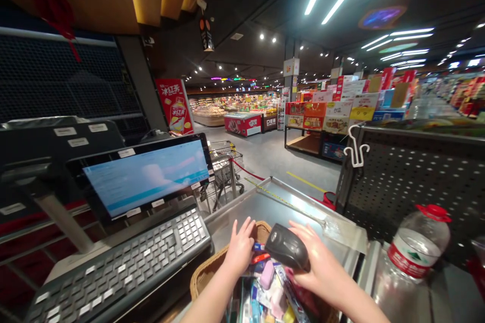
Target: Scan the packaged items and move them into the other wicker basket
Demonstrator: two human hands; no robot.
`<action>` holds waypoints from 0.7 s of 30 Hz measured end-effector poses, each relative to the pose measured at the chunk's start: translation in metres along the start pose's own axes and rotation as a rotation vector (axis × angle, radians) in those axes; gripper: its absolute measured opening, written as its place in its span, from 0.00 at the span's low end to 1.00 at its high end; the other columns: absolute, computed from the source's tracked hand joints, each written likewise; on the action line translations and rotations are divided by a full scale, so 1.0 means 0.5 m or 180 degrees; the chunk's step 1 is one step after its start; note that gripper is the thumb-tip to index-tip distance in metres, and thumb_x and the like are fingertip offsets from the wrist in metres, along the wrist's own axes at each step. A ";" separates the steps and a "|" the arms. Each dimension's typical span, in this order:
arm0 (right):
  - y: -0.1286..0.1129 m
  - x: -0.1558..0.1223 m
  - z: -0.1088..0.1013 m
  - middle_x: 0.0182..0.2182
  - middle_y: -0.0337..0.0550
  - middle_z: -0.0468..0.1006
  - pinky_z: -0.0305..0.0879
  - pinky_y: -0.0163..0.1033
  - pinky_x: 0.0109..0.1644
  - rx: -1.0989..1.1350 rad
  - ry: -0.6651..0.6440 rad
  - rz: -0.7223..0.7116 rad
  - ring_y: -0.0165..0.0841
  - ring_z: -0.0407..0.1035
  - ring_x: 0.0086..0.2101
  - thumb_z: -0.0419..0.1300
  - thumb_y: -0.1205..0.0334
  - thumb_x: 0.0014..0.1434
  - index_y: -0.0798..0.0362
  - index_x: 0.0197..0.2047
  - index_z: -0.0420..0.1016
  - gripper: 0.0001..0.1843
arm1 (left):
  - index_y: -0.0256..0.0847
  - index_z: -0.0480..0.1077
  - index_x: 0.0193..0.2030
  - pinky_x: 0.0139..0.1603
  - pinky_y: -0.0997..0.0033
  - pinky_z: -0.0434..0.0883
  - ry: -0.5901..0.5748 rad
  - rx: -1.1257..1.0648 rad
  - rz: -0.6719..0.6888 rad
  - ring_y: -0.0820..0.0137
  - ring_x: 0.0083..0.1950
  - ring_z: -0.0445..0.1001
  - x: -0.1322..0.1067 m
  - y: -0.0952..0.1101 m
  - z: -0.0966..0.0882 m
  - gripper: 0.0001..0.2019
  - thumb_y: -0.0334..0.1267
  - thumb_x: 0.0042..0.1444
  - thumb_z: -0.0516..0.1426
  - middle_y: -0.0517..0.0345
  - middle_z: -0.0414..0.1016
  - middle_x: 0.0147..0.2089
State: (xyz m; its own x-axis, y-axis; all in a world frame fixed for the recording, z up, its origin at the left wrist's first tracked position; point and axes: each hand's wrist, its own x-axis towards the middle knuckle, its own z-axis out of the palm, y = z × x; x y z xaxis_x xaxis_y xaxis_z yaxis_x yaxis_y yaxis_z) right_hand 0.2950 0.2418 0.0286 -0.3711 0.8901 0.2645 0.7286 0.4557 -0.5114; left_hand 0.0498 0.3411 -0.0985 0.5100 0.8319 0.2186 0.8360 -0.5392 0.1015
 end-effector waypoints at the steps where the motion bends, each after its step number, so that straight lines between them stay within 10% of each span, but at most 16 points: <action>1: -0.002 0.000 -0.002 0.61 0.58 0.68 0.40 0.67 0.70 -0.0012 0.0027 -0.0014 0.52 0.55 0.65 0.62 0.62 0.48 0.54 0.59 0.68 0.33 | 0.41 0.77 0.34 0.70 0.31 0.39 0.0063 0.0001 -0.0028 0.52 0.74 0.49 -0.005 0.001 -0.010 0.06 0.31 0.55 0.57 0.47 0.59 0.71; 21: -0.201 0.053 0.045 0.57 0.49 0.73 0.38 0.69 0.69 0.0270 -0.0071 -0.0666 0.55 0.55 0.65 0.59 0.68 0.43 0.48 0.56 0.73 0.34 | 0.48 0.77 0.42 0.68 0.31 0.43 0.1929 0.0877 -0.0578 0.50 0.70 0.58 -0.296 -0.086 -0.365 0.09 0.31 0.57 0.59 0.47 0.64 0.68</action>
State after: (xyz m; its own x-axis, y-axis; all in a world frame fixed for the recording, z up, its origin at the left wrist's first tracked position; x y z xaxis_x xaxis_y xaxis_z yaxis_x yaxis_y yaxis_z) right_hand 0.1991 0.2194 0.0688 -0.5224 0.7756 0.3544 0.5838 0.6282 -0.5143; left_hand -0.0985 0.2172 0.0417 0.2209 0.6427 0.7336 0.9594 -0.2785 -0.0449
